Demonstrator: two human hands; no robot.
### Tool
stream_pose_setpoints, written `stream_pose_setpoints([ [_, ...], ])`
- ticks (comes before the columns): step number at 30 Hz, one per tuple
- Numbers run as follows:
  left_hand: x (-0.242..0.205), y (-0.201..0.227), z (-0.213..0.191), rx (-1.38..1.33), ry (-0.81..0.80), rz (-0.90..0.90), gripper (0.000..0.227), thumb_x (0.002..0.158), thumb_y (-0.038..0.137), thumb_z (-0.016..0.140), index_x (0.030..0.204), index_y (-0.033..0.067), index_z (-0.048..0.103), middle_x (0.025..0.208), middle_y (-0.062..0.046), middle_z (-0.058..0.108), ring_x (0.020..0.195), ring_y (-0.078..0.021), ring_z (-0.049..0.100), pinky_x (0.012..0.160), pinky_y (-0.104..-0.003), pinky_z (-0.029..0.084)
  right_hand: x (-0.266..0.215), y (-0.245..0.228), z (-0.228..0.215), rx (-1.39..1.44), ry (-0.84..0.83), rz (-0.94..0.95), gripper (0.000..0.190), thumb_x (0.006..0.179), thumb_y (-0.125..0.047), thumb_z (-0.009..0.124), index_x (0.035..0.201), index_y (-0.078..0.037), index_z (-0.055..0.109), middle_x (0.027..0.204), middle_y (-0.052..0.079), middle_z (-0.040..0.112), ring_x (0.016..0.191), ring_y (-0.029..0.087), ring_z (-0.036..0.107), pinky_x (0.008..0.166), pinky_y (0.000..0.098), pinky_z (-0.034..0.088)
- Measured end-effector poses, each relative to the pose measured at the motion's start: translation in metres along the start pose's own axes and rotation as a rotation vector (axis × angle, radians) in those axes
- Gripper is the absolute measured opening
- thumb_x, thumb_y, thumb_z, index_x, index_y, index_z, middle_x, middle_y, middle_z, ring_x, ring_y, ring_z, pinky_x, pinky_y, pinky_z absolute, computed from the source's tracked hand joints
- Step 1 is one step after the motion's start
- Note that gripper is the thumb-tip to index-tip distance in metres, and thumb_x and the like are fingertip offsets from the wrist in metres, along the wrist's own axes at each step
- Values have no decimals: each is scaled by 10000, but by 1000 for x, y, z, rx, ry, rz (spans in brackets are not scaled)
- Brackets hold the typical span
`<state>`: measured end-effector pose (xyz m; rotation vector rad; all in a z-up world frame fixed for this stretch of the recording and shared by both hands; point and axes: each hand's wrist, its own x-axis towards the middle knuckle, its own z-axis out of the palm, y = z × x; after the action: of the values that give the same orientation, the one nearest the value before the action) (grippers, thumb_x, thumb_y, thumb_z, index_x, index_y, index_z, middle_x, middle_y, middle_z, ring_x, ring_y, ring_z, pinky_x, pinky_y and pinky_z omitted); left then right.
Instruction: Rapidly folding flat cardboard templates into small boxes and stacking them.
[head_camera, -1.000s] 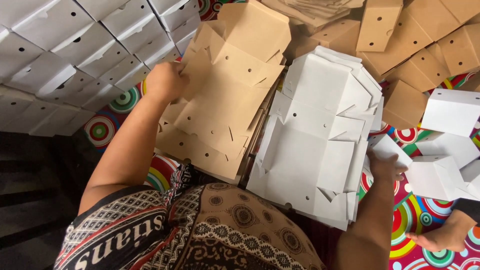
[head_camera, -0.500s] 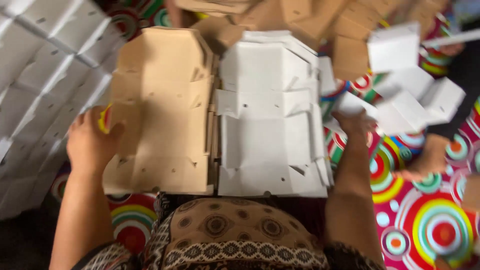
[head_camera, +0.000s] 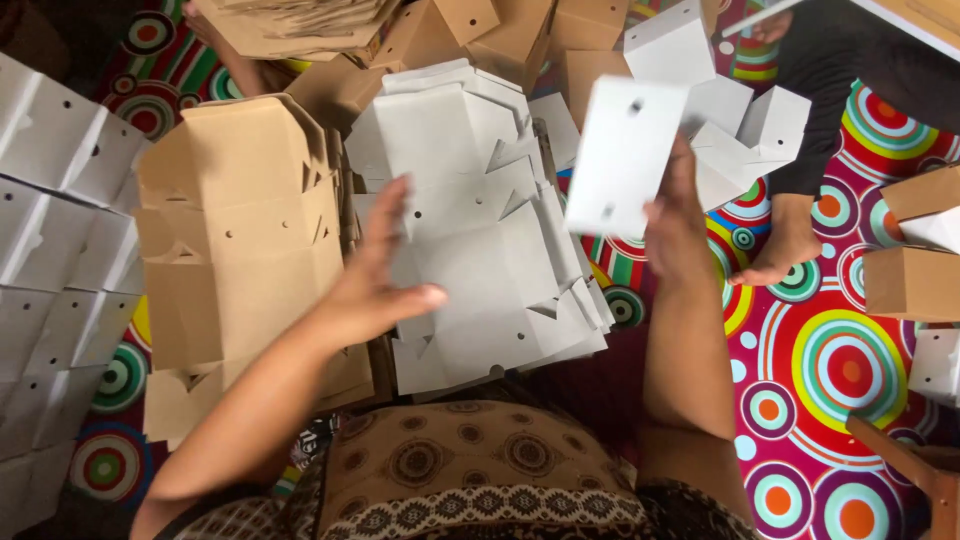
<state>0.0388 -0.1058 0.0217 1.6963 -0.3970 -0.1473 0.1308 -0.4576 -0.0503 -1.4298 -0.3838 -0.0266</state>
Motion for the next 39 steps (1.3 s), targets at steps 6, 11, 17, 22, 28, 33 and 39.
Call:
stream_pose_setpoints([
  [6, 20, -62, 44, -536, -152, 226, 1462, 735, 242, 896, 1571, 191, -303, 1620, -406, 86, 1478, -589, 49, 1122, -735, 130, -66, -51, 111, -35, -337, -32, 1188, 768, -366, 820, 1652, -80, 80, 1712, 219, 61, 1559, 417, 43, 1214, 666, 65],
  [11, -17, -74, 40, -466, -130, 126, 1352, 752, 202, 852, 1612, 250, -190, 1559, -380, 260, 1374, -573, 312, 1036, -687, 332, -89, -45, 122, -93, -278, 8, 890, 848, -228, 718, 1601, -30, 288, 1679, 209, 237, 1527, 409, 178, 1168, 634, 225],
  [17, -54, -71, 19, -459, -39, 86, 1186, 748, 338, 800, 1635, 227, 21, 1493, -321, 387, 1301, -455, 443, 989, -624, 456, -110, -43, 125, -458, 89, -216, 232, 865, 8, 671, 1044, -58, 803, 588, 23, 639, 524, 116, 524, 543, 268, 501],
  [22, -63, -67, 15, -203, 34, 172, 1182, 672, 205, 820, 1601, 153, 91, 1549, -389, 194, 1376, -600, 294, 1024, -777, 340, -102, -56, 147, -721, 214, -462, 211, 847, 8, 715, 1016, -74, 810, 707, 69, 709, 572, 215, 662, 533, 321, 545],
  [28, -73, -50, 17, 257, 120, 208, 1112, 585, 309, 906, 1512, 141, 315, 1451, -329, 251, 1354, -579, 335, 1022, -754, 377, -99, -40, 147, -928, 142, -765, 272, 912, 8, 627, 1094, -85, 807, 1050, 39, 761, 834, 197, 759, 721, 300, 642],
  [33, -89, -173, -5, -710, 161, -297, 1047, 643, 459, 685, 1517, 6, 328, 1299, -352, 501, 1170, -544, 513, 897, -734, 474, -85, -72, 118, -698, 429, -207, 173, 979, 72, 709, 1134, 3, 746, 1028, 185, 734, 958, 332, 710, 798, 441, 606],
  [39, -66, -99, 2, -909, 318, -358, 895, 760, 490, 673, 1406, -76, 421, 1133, -269, 571, 1008, -411, 564, 810, -618, 543, -106, -79, 167, -1265, 18, -731, 278, 848, -381, 861, 1019, -197, 742, 1345, 78, 658, 1395, 393, 444, 1143, 754, 43],
])
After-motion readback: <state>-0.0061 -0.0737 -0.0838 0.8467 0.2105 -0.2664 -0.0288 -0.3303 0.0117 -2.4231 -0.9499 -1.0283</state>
